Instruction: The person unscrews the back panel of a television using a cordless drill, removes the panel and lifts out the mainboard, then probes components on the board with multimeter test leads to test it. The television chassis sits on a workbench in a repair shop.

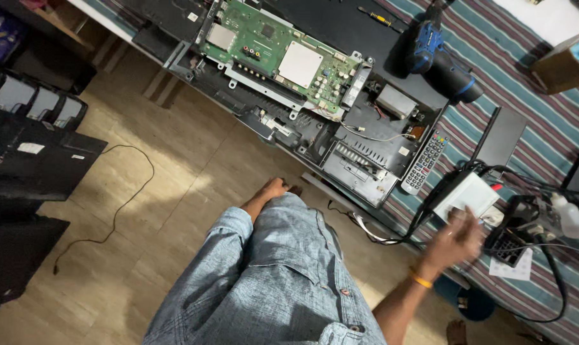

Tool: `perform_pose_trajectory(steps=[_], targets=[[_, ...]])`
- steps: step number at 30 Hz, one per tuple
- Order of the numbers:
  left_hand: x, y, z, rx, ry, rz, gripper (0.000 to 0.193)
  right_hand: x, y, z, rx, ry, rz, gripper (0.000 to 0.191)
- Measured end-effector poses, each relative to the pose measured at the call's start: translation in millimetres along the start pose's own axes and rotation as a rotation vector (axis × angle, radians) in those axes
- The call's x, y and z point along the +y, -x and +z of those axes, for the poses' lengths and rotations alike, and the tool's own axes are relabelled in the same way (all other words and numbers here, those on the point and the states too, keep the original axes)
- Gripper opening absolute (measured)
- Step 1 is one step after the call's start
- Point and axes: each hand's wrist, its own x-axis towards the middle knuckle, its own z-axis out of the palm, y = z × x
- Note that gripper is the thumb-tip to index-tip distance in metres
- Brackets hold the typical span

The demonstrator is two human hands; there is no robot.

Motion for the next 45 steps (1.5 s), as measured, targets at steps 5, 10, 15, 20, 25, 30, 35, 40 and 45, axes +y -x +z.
perform_pose_trajectory(steps=[5, 10, 15, 20, 25, 30, 35, 40, 45], targets=[[-3.3, -8.2, -16.8, -0.040, 0.090, 0.035, 0.053, -62.1, 46.6, 75.9, -0.264, 0.026, 0.055, 0.017], [-6.8, -19.7, -23.9, -0.022, 0.068, 0.123, 0.050, -82.1, 60.6, 91.1, -0.423, 0.099, -0.001, 0.017], [-5.9, -32.9, -25.2, -0.053, -0.042, 0.268, 0.044, -69.2, 56.3, 79.0, -0.362, 0.060, 0.102, 0.018], [9.1, -31.5, -21.4, -0.215, -0.003, 0.464, 0.050, -51.2, 50.2, 73.1, -0.277, 0.036, 0.219, 0.020], [20.6, -27.0, -13.1, -0.586, -0.200, 0.719, 0.048, -47.1, 48.6, 88.7, -0.297, -0.022, 0.225, 0.022], [24.6, -27.6, -9.4, -0.778, -0.333, 0.730, 0.047, -56.0, 55.5, 101.8, -0.368, -0.026, 0.181, 0.022], [27.8, -27.9, -11.5, -0.798, -0.338, 0.727, 0.047, -65.7, 63.4, 108.7, -0.415, -0.052, 0.205, 0.021], [27.2, -25.8, -8.3, -0.797, -0.306, 0.730, 0.047, -69.2, 66.9, 102.8, -0.439, -0.005, 0.154, 0.021], [31.7, -28.5, 3.3, -0.821, -0.294, 0.736, 0.046, -69.3, 70.2, 97.9, -0.422, -0.027, 0.182, 0.022]])
